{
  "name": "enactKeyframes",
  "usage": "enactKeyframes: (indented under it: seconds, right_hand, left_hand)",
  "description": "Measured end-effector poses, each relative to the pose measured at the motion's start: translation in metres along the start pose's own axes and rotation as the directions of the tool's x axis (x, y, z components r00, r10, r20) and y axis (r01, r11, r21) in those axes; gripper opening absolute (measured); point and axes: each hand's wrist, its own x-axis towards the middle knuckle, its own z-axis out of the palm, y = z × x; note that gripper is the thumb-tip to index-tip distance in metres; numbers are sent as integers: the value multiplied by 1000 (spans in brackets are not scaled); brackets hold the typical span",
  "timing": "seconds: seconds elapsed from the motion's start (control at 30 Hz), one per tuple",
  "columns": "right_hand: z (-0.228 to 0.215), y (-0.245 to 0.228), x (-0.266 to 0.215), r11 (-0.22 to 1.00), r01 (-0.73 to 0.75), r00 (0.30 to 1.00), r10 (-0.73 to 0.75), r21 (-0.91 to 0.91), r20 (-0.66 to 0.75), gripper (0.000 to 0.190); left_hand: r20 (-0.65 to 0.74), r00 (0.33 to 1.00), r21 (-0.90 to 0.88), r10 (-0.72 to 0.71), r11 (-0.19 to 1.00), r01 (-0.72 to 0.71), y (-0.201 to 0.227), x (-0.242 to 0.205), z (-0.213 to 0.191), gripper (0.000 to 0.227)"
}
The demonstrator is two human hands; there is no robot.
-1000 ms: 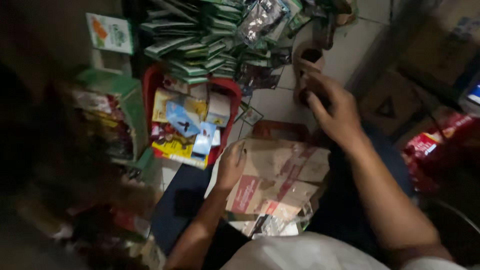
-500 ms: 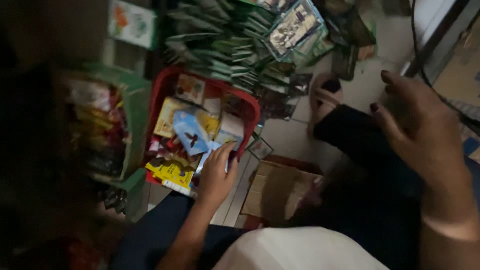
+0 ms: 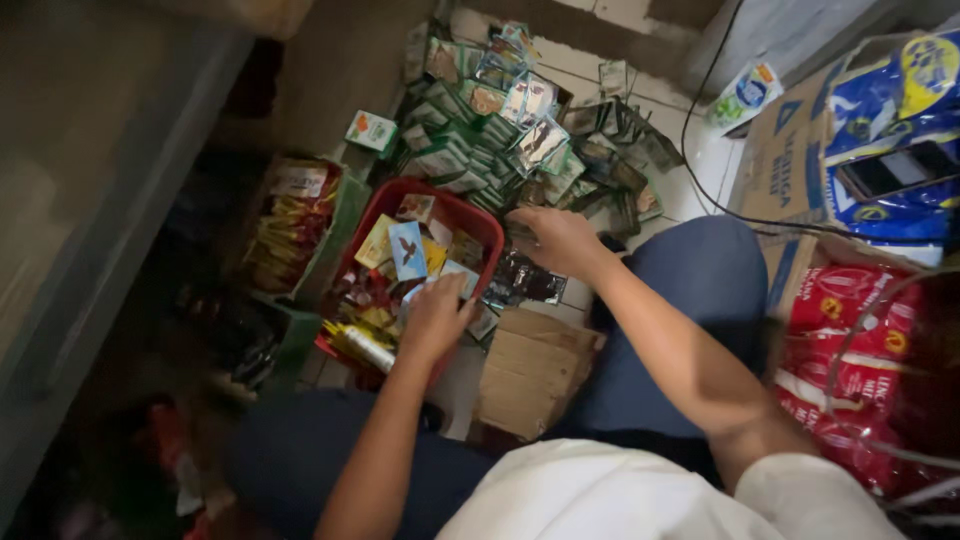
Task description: The person organizes various snack items in a store. They first arrange bags of chips on a display rack, then sit on the floor to sort small green boxes and other packaged goods from a red basket into a cardboard box.
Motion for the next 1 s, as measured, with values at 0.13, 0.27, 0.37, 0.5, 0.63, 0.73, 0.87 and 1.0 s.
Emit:
enactKeyframes:
  seconds: [0.13,0.27,0.37,0.5,0.63,0.73,0.87,1.0]
  right_hand:
    - [29,44,-2,994,-100,994,101,41,-29,42]
    - [52,75,0,952,-261,945,286,-163,160,43]
    - [84,103,5,970,-184,966,208,-158,154,45]
    - [136,140,10,946,-195,932,261,-259,252,36]
    - [183,175,10,883,-262,872,390,-390,296,41]
    - [197,185,6,846,-289,841,449,-449,303,44]
    - [204,197,6,842,-328,798,489,-428,351,47]
    - [222,220,2,859,-379,820,484,-345,305,39]
  left_hand:
    - [218,948,231,-233,956,181,0,-27,-14,57]
    - [-74,997,-240,-33,971,14,-13,-54,-6,51]
    - [79,920,-128,-385,911,392,-40,-68,28,53]
    - [127,957,-80,-262,959,273,-70,-62,87,49]
    - [140,959,57,-248,969,242,-78,-51,138,47]
    - [134,947,161,-294,949,272,-87,-47,168,60]
    - [162,923,213,-350,925,313,-108,-41,194,73]
    - [270,879,215,-394,914,344,-111,-41,204,72]
